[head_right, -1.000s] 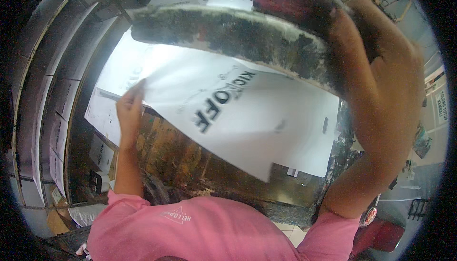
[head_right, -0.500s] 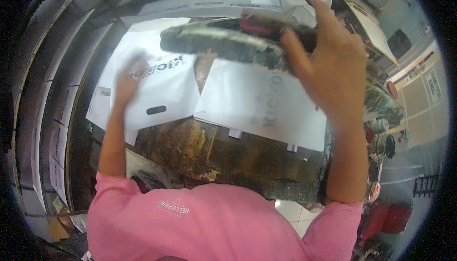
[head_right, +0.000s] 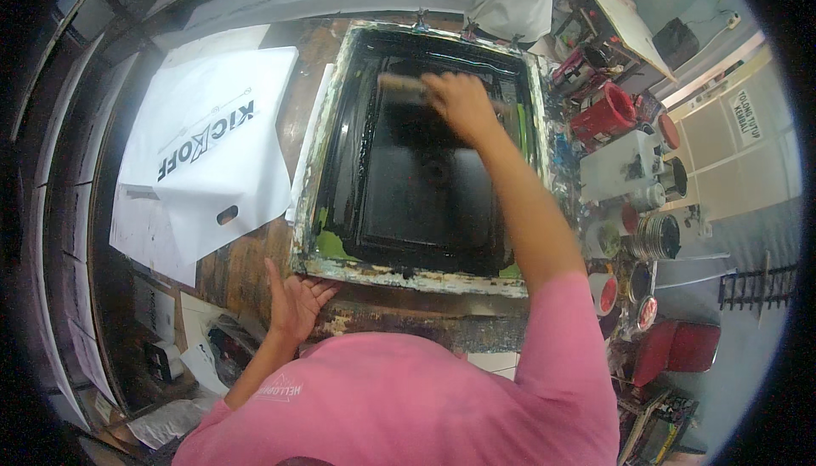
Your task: The person performs screen printing by placing white bags onto a workstation, lowering a screen, and using a squeegee to apply black ink. They repeatedly lift the screen, remove the printed bag, and place a new one down.
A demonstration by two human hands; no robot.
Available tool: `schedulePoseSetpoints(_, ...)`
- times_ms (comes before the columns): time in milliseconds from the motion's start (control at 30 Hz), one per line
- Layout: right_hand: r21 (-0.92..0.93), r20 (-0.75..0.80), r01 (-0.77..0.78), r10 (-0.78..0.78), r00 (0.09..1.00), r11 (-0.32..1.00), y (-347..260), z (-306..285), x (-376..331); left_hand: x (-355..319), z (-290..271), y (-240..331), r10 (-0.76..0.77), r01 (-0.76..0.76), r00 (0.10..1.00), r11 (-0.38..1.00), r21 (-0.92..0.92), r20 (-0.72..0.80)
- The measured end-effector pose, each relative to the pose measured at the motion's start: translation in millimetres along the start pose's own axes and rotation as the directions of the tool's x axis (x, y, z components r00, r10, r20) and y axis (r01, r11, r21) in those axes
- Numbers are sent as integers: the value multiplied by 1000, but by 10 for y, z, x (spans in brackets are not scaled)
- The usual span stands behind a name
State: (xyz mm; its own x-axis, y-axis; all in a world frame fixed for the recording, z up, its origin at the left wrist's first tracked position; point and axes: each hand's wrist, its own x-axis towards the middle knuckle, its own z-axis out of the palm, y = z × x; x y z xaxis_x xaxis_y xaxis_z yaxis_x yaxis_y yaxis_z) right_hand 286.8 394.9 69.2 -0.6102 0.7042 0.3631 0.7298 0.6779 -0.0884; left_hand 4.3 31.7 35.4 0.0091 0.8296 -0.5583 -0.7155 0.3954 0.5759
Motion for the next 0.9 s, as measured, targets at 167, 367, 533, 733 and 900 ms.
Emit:
schedulePoseSetpoints(167,-94,-51,27,-32,998,995,769,555,754,59,-52,-64,21,-20,998,999,25,-56)
schedulePoseSetpoints(367,-134,-28,-123,121,992,983,214,585,423,39,-163,-127,-12,12,992,1000,2,-128)
schedulePoseSetpoints(533,-85,-7,-109,109,994,990,-639,269,-452,62,-125,-109,13,-16,995,1000,-24,-102)
schedulePoseSetpoints(733,68,125,-158,149,981,985,-1682,-331,-1516,57,-63,-85,59,-59,998,998,7,-3)
schedulePoseSetpoints(900,92,247,-210,181,952,973,-2051,-581,-1809,74,-99,-132,108,-108,994,994,22,7)
